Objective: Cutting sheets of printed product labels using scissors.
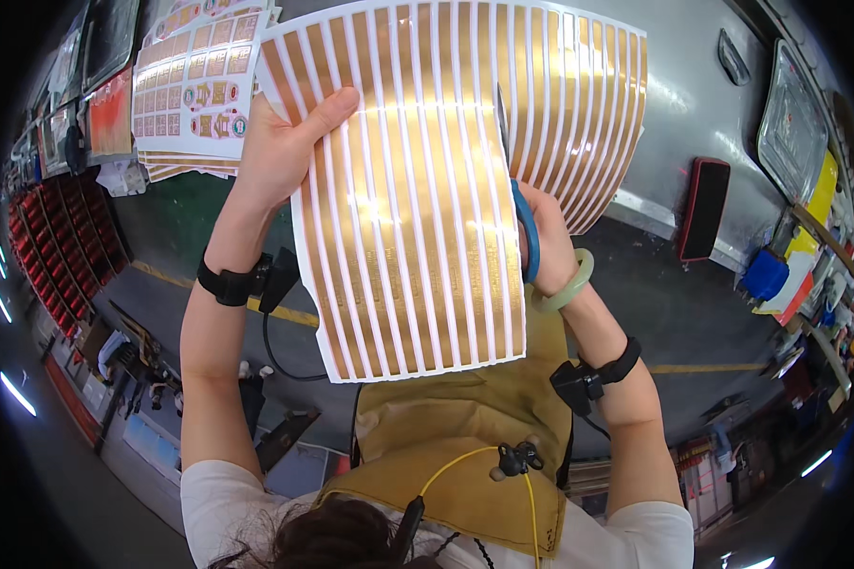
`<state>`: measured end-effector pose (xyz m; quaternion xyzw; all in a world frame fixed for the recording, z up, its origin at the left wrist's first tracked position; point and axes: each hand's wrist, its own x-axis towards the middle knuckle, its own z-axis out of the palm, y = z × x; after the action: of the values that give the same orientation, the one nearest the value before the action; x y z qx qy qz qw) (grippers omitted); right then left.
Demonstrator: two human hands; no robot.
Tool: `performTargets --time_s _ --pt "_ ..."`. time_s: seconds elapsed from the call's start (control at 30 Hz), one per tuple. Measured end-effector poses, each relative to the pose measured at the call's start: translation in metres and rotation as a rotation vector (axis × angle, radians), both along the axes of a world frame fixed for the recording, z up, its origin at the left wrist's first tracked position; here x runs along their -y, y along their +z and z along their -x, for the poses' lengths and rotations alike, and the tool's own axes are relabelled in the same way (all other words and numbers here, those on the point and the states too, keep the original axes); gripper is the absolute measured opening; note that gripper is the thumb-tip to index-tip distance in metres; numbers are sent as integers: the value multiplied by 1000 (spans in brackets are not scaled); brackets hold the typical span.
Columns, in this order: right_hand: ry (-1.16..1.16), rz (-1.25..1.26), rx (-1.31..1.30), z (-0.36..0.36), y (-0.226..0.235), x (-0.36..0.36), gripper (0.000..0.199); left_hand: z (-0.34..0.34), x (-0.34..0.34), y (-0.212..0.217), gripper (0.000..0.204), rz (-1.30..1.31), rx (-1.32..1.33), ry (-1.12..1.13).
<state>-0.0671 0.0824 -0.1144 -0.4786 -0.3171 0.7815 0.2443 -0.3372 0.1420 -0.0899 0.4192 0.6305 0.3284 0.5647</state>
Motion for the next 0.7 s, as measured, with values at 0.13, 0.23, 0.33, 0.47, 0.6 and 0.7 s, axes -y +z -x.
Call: performTargets --time_s 0.13,0.23,0.33,0.47,0.6,0.7 --pt "-44 -48 -61 4 -5 -7 22 -1 -1 11 27 59 -4 -55" --pt "13 -150 -18 6 -5 -11 22 2 -3 11 29 43 -18 -64" --pt "-53 -161 -28 11 4 -15 20 2 -8 12 30 52 -16 -67" --pt "-68 -120 8 14 1 -16 19 7 -12 6 28 74 33 -54" --pt "-85 -85 41 18 3 -19 22 9 -14 -1 26 79 -5 -72" --pt "-93 -65 43 17 -3 -24 26 11 -17 7 25 130 19 -121"
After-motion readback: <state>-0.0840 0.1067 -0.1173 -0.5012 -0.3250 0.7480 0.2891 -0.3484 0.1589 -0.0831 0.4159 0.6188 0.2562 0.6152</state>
